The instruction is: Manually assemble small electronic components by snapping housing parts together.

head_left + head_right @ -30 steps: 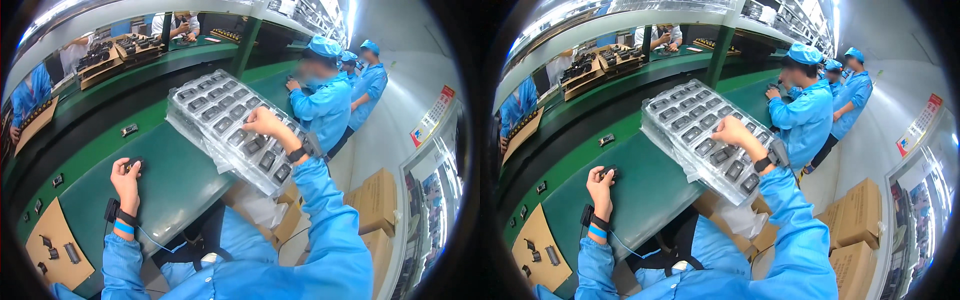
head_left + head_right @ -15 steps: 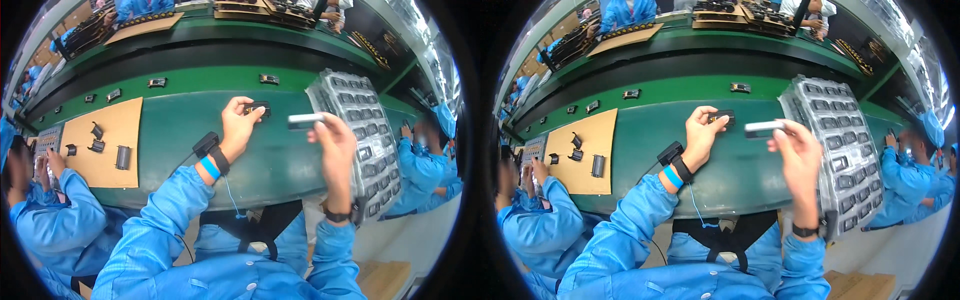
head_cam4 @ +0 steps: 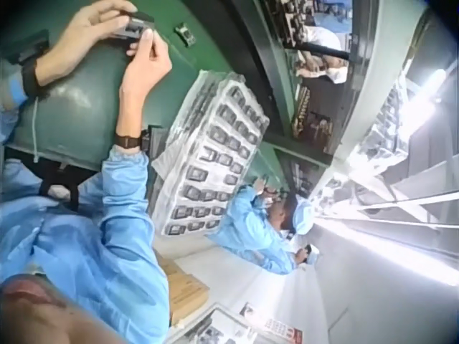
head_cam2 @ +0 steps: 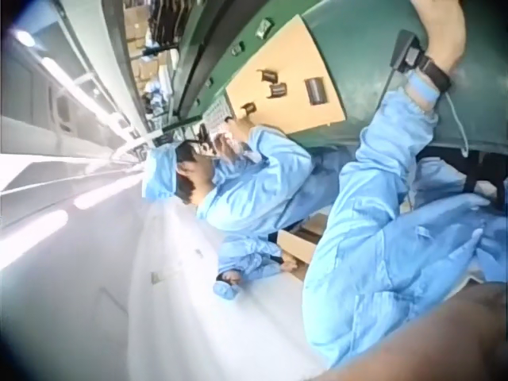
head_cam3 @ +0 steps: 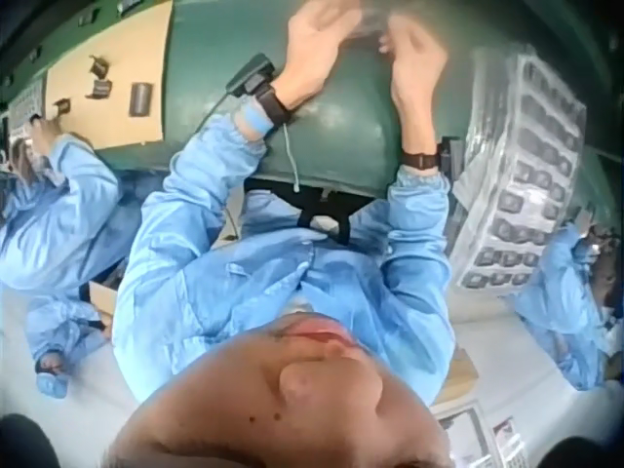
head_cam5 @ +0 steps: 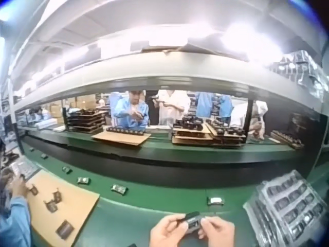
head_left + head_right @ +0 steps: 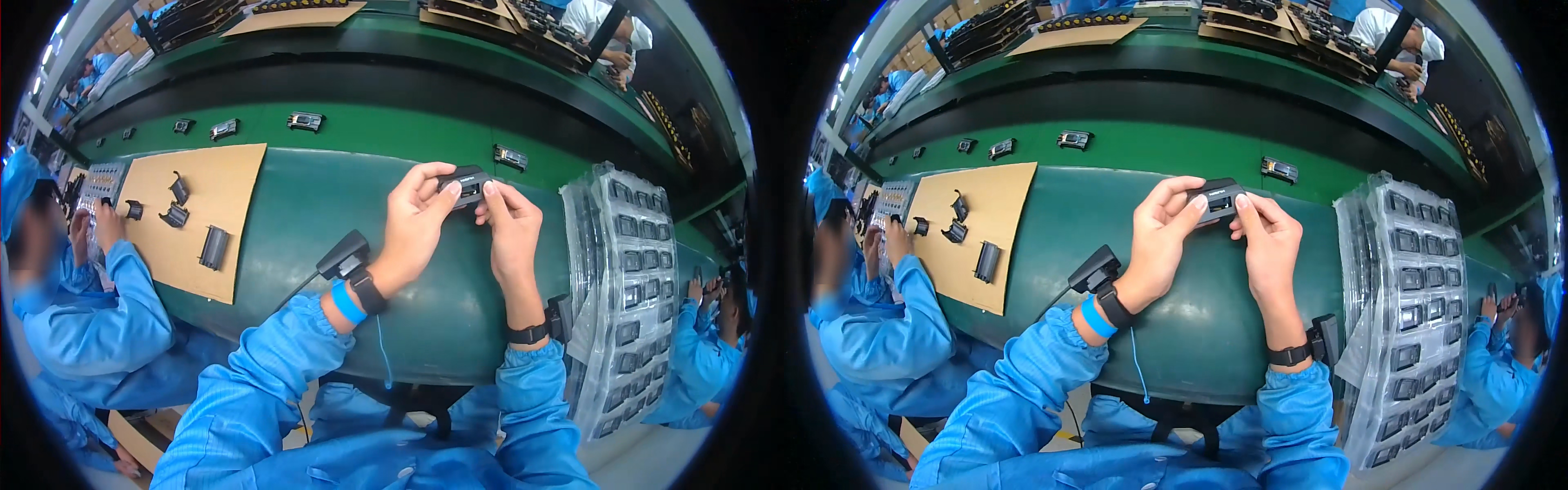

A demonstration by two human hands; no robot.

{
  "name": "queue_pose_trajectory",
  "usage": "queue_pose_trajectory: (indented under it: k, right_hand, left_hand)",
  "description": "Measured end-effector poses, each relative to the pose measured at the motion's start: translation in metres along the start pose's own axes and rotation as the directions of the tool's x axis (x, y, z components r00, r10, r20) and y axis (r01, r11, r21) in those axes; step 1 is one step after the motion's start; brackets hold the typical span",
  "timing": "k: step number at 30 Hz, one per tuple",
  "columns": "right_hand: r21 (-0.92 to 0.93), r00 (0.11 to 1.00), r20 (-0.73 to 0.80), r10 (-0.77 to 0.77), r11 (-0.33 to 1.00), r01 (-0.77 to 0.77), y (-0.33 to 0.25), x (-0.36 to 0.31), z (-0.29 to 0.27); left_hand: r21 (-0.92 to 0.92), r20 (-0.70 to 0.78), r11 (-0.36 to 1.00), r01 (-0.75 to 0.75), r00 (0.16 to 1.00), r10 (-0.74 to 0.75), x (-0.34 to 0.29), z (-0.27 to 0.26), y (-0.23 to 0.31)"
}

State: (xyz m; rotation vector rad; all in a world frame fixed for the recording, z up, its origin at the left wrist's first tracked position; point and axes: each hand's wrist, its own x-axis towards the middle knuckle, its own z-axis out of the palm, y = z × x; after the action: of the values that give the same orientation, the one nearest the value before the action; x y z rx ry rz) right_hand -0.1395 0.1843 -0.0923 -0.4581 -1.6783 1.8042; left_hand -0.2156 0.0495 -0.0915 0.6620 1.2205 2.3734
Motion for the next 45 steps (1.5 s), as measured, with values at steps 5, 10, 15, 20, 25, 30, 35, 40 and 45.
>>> queue_pose_trajectory:
  k: [5, 10, 15, 20, 25, 30, 35, 40, 45]
  right_hand:
    - [-0.122, 0.996, -0.049, -0.08, 0.99, 0.074, 0.002, -0.001, -0.005]
    - [-0.051, 0.994, -0.093, -0.054, 0.997, 0.05, -0.001, -0.003, -0.007]
    - [-0.095, 0.987, -0.114, -0.11, 0.99, 0.1, 0.002, -0.007, -0.006]
    - [-0.107, 0.989, -0.07, -0.127, 0.987, 0.119, 0.003, -0.006, -0.004]
    - [-0.183, 0.974, 0.005, -0.227, 0.957, 0.224, 0.005, -0.003, -0.008]
    - [-0.082, 0.992, 0.071, -0.108, 0.99, 0.113, 0.001, -0.003, -0.008]
    - [-0.093, 0.992, 0.111, -0.06, 0.993, 0.07, 0.007, 0.0, -0.016]
    - [-0.193, 0.997, 0.005, -0.082, 0.978, 0.082, 0.022, 0.049, 0.006]
    - [-0.847, 0.963, 0.034, -0.269, 0.503, 0.171, 0.022, 0.15, -0.028]
  left_hand:
    - [0.038, 0.038, 0.998, 0.044, 0.998, -0.045, 0.001, 0.005, 0.002]
    - [0.113, 0.083, 0.994, 0.009, 0.996, -0.018, -0.005, 0.005, -0.002]
    - [0.098, 0.083, 0.995, -0.009, 0.997, 0.001, -0.008, 0.009, -0.005]
    - [0.025, 0.054, 0.999, 0.046, 0.997, -0.048, -0.004, 0.003, 0.0]
    - [0.027, 0.048, 0.998, 0.059, 0.997, -0.06, 0.0, 0.0, 0.005]
    - [0.095, 0.049, 0.994, 0.062, 0.997, -0.067, 0.003, -0.005, 0.006]
    - [0.152, 0.098, 0.98, 0.127, 0.985, -0.143, 0.012, -0.018, -0.002]
    - [0.215, -0.169, 0.971, 0.107, 0.983, -0.071, 0.014, -0.026, -0.006]
    - [0.344, -0.147, 0.938, 0.047, 0.989, 0.004, 0.017, -0.024, -0.022]
